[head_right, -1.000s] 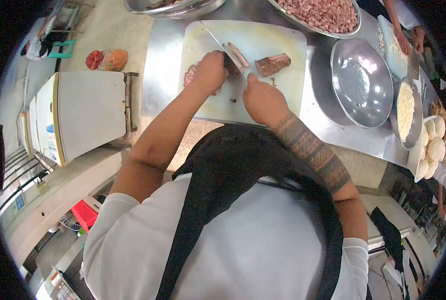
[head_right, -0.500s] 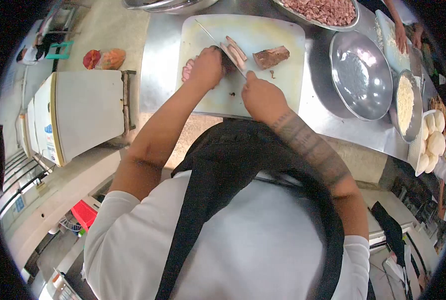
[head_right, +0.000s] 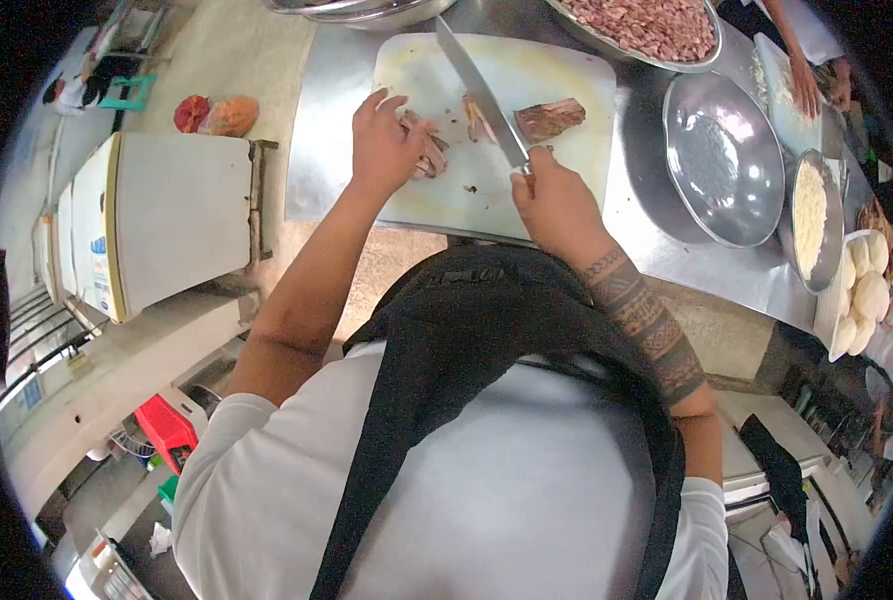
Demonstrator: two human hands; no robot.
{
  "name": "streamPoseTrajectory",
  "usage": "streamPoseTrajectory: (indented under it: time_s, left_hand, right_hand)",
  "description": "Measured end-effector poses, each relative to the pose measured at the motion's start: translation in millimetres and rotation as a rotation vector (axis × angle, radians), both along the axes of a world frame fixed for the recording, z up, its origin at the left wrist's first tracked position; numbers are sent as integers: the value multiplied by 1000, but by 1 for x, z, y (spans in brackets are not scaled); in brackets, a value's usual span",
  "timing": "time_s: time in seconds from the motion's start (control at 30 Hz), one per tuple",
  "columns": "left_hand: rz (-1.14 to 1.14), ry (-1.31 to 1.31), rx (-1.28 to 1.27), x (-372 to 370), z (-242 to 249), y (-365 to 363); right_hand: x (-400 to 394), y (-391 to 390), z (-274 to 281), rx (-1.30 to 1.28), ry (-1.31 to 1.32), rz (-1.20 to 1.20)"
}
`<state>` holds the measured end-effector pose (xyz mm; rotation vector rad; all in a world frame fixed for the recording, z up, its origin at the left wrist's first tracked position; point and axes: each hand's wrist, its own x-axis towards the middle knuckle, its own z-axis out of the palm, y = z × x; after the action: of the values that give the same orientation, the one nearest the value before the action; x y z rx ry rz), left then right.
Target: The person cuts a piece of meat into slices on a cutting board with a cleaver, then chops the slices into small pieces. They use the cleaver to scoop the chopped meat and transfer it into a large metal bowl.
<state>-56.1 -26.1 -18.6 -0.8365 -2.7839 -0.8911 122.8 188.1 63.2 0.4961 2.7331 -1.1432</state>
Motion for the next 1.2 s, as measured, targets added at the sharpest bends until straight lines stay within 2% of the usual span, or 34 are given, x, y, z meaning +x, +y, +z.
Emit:
streamPoseTrajectory:
  time_s: [0.13, 0.3, 0.4, 0.5, 0.53, 0.7, 0.8, 0.93, 1.03, 1.2]
  left_hand:
    - [82, -26, 129, 14, -28, -18]
    - [125, -68, 131, 27, -39, 10]
    - [59, -52, 135, 29, -46, 33]
    - [-18, -58, 121, 32, -40, 45]
    - [-40, -64, 141, 31, -39, 44]
    - [-33, -79, 239, 28, -44, 42]
    - [-31, -149, 418, 21, -42, 28]
    - [-1, -53, 264, 10, -43, 25]
    - [-67, -44, 92, 15, -41, 36]
    - [-66, -94, 62, 14, -40, 37]
  right_hand:
    - [1, 7, -3, 162, -21, 11]
    - [-8, -1, -19, 299, -85, 45]
    - [-9, -17, -25, 288, -34, 83]
    - [-7, -37, -30, 333, 0, 224]
    - [-7, -44, -26, 291, -65, 236]
    - [-1, -38, -14, 172, 5, 137]
    - [5, -29, -5, 151, 18, 10]
    - [4, -11, -7, 201, -17, -106]
    - [6, -11, -21, 227, -3, -12]
    - [17, -26, -23, 214, 0, 106]
